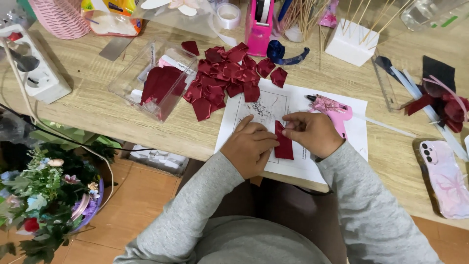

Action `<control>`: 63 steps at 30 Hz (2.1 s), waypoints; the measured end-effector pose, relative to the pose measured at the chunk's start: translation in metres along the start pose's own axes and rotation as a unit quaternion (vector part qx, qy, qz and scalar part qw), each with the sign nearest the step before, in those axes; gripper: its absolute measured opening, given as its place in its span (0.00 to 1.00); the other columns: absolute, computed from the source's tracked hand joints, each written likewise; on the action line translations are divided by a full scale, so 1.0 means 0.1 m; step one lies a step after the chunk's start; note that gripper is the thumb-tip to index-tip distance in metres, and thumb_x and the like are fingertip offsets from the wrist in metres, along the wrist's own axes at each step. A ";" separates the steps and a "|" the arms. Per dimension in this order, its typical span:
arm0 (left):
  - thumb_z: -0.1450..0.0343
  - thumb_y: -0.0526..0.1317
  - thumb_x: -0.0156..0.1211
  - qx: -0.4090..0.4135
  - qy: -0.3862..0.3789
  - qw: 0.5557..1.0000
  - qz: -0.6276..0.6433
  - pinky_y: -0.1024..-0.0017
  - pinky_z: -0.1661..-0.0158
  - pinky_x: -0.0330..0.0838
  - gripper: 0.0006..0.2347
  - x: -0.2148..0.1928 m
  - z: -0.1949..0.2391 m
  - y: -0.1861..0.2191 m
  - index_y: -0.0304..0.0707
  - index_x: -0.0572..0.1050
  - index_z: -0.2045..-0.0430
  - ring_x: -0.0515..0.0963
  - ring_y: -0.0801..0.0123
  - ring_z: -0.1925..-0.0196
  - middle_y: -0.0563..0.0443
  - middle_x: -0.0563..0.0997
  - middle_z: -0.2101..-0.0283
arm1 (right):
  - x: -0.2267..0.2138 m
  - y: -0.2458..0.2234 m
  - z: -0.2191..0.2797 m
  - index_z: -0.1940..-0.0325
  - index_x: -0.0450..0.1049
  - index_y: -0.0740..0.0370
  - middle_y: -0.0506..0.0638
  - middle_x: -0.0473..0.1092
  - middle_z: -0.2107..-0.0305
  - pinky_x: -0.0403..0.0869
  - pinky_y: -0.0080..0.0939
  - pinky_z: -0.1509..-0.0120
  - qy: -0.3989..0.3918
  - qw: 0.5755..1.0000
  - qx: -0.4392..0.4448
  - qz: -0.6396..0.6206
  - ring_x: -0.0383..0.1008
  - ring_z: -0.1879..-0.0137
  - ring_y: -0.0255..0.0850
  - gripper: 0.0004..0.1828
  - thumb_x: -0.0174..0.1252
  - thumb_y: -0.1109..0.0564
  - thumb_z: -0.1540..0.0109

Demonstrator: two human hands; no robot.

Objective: The person uses a pink hot glue gun to apply glue to small red fabric pieces and folds them into petal shapes on a white paper. They repeat this process multiple times, placing each finished petal aside on the table.

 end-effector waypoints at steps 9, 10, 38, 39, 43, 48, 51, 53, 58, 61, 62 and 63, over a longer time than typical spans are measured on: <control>0.31 0.33 0.60 -0.002 -0.018 1.000 0.000 0.48 0.30 0.53 0.06 -0.01 -0.02 0.01 0.42 0.84 0.69 0.78 0.60 0.50 0.51 0.86 0.59 | -0.04 -0.12 0.09 0.56 0.85 0.59 0.53 0.79 0.71 0.74 0.40 0.58 -0.020 0.998 -0.020 -0.056 0.74 0.64 0.40 0.12 0.68 0.61 0.44; 0.31 0.33 0.59 -0.004 -0.017 1.000 0.003 0.47 0.30 0.52 0.06 -0.01 -0.02 0.01 0.42 0.84 0.69 0.78 0.60 0.50 0.51 0.86 0.59 | -0.04 -0.14 0.10 0.56 0.84 0.60 0.54 0.78 0.71 0.74 0.41 0.57 -0.017 0.997 -0.042 -0.061 0.75 0.64 0.41 0.12 0.68 0.62 0.44; 0.29 0.36 0.59 -0.027 -0.007 0.997 -0.071 0.39 0.33 0.53 0.08 -0.06 -0.08 0.07 0.37 0.84 0.61 0.73 0.50 0.42 0.44 0.78 0.53 | 0.02 -0.45 0.54 0.51 0.83 0.46 0.49 0.67 0.62 0.71 0.44 0.57 0.076 0.898 -0.296 0.318 0.72 0.59 0.46 0.16 0.58 0.64 0.37; 0.28 0.36 0.58 -0.030 -0.008 0.997 -0.074 0.39 0.33 0.52 0.09 -0.05 -0.08 0.07 0.38 0.83 0.59 0.73 0.50 0.41 0.43 0.78 0.52 | 0.01 -0.47 0.54 0.52 0.83 0.49 0.49 0.66 0.63 0.71 0.43 0.58 0.076 0.905 -0.285 0.307 0.72 0.60 0.47 0.15 0.58 0.65 0.36; 0.27 0.36 0.56 -0.035 -0.014 0.996 -0.084 0.38 0.32 0.51 0.10 -0.03 -0.06 0.04 0.38 0.82 0.57 0.73 0.48 0.41 0.42 0.78 0.51 | 0.03 -0.29 0.47 0.52 0.83 0.45 0.47 0.63 0.62 0.69 0.43 0.57 0.065 0.926 -0.259 0.267 0.70 0.57 0.46 0.16 0.55 0.64 0.34; 0.26 0.37 0.56 -0.039 -0.031 0.995 -0.087 0.39 0.32 0.49 0.10 -0.01 -0.06 0.02 0.40 0.82 0.56 0.73 0.47 0.41 0.42 0.78 0.51 | 0.06 -0.36 0.52 0.51 0.83 0.47 0.49 0.66 0.62 0.69 0.42 0.57 0.089 0.908 -0.278 0.302 0.70 0.59 0.45 0.15 0.56 0.64 0.34; 0.26 0.37 0.54 -0.046 -0.045 0.994 -0.088 0.41 0.32 0.48 0.10 0.00 -0.07 0.00 0.41 0.82 0.55 0.73 0.47 0.40 0.42 0.79 0.51 | 0.13 -0.45 0.57 0.52 0.82 0.50 0.49 0.67 0.62 0.68 0.41 0.57 0.126 0.872 -0.311 0.358 0.70 0.60 0.43 0.13 0.56 0.64 0.34; 0.25 0.38 0.54 -0.049 -0.049 0.994 -0.090 0.42 0.31 0.48 0.10 0.01 -0.07 -0.03 0.41 0.82 0.55 0.73 0.48 0.40 0.43 0.79 0.51 | 0.12 -0.42 0.54 0.53 0.81 0.51 0.48 0.67 0.62 0.67 0.42 0.56 0.143 0.860 -0.319 0.372 0.69 0.59 0.43 0.11 0.56 0.63 0.33; 0.26 0.39 0.53 -0.078 -0.062 0.993 -0.065 0.44 0.30 0.46 0.12 0.03 -0.05 -0.11 0.42 0.82 0.54 0.71 0.50 0.40 0.43 0.79 0.50 | 0.02 -0.26 0.46 0.52 0.82 0.55 0.50 0.74 0.60 0.70 0.42 0.57 0.092 0.922 -0.307 0.216 0.75 0.57 0.46 0.13 0.54 0.66 0.34; 0.25 0.40 0.52 -0.081 -0.065 0.993 -0.054 0.45 0.30 0.46 0.12 0.05 -0.05 -0.15 0.43 0.82 0.53 0.71 0.52 0.40 0.43 0.79 0.50 | -0.09 -0.35 0.55 0.53 0.81 0.61 0.55 0.75 0.61 0.72 0.45 0.54 0.102 0.923 -0.310 0.204 0.76 0.55 0.51 0.10 0.57 0.66 0.35; 0.25 0.40 0.52 -0.080 -0.066 0.993 -0.054 0.45 0.30 0.46 0.12 0.05 -0.04 -0.15 0.43 0.82 0.53 0.71 0.52 0.40 0.43 0.79 0.50 | -0.11 -0.35 0.58 0.53 0.81 0.61 0.55 0.75 0.61 0.72 0.45 0.54 0.103 0.924 -0.309 0.203 0.76 0.55 0.51 0.10 0.57 0.66 0.35; 0.25 0.40 0.52 -0.082 -0.070 0.993 -0.050 0.46 0.30 0.45 0.12 0.06 -0.04 -0.16 0.43 0.82 0.52 0.71 0.52 0.40 0.43 0.79 0.50 | -0.15 -0.33 0.60 0.51 0.81 0.62 0.56 0.76 0.60 0.73 0.46 0.52 0.096 0.936 -0.292 0.170 0.76 0.54 0.52 0.12 0.57 0.67 0.35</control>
Point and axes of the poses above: each hand's wrist, its own z-axis away from the middle knuckle, its own x-axis out of the palm, y = z × x, the point moved 4 cm from there along -z, towards the middle knuckle
